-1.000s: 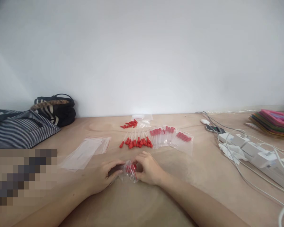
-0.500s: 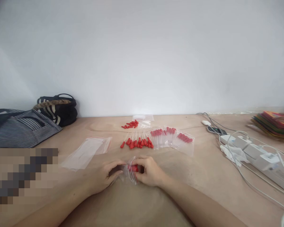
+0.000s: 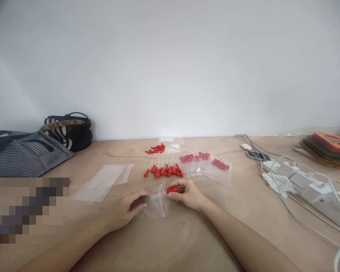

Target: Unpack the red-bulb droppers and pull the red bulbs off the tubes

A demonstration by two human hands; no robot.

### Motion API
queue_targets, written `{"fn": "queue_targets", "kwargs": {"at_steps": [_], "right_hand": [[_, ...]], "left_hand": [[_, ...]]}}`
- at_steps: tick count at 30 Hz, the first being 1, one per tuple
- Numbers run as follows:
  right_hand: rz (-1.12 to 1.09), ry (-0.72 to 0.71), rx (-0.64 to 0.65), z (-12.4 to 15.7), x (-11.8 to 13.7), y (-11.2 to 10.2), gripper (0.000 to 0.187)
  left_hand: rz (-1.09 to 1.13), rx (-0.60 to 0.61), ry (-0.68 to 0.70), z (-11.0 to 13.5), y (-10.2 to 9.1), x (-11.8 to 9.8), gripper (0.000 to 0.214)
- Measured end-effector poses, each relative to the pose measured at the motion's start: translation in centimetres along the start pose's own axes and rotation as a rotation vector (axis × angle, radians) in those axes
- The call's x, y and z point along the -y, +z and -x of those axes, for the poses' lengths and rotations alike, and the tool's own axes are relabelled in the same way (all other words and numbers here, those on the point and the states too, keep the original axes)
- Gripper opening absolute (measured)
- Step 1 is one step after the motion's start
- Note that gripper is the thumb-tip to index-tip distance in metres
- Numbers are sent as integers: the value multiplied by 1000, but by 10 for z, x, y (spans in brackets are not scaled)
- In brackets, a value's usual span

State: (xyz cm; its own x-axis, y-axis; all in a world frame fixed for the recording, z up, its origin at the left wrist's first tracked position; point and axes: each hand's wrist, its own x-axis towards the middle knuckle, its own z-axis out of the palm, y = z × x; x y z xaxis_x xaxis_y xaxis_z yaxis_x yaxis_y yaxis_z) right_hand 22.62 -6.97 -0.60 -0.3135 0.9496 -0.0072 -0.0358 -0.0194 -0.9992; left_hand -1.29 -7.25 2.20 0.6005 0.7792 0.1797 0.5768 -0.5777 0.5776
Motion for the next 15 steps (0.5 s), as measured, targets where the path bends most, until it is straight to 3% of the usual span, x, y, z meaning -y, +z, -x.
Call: {"fn": "queue_targets", "kwargs": {"at_steps": [3,7,10,15], "right_hand": [[84,-66,-71,0,9,-10,30],[214,-132,-142,1,27,-41,27],[195,-214,-271,0,35,-62,27],[203,-334,-511,-19,36,-57,28]], "left_hand": [[-4,-3,-13,1,-1,-1,25],[4,-8,-29,2,-3,-4,25],[27,10,-33,2,-6,-6,26],[51,-8,-18,3,-7,-3,28]]}}
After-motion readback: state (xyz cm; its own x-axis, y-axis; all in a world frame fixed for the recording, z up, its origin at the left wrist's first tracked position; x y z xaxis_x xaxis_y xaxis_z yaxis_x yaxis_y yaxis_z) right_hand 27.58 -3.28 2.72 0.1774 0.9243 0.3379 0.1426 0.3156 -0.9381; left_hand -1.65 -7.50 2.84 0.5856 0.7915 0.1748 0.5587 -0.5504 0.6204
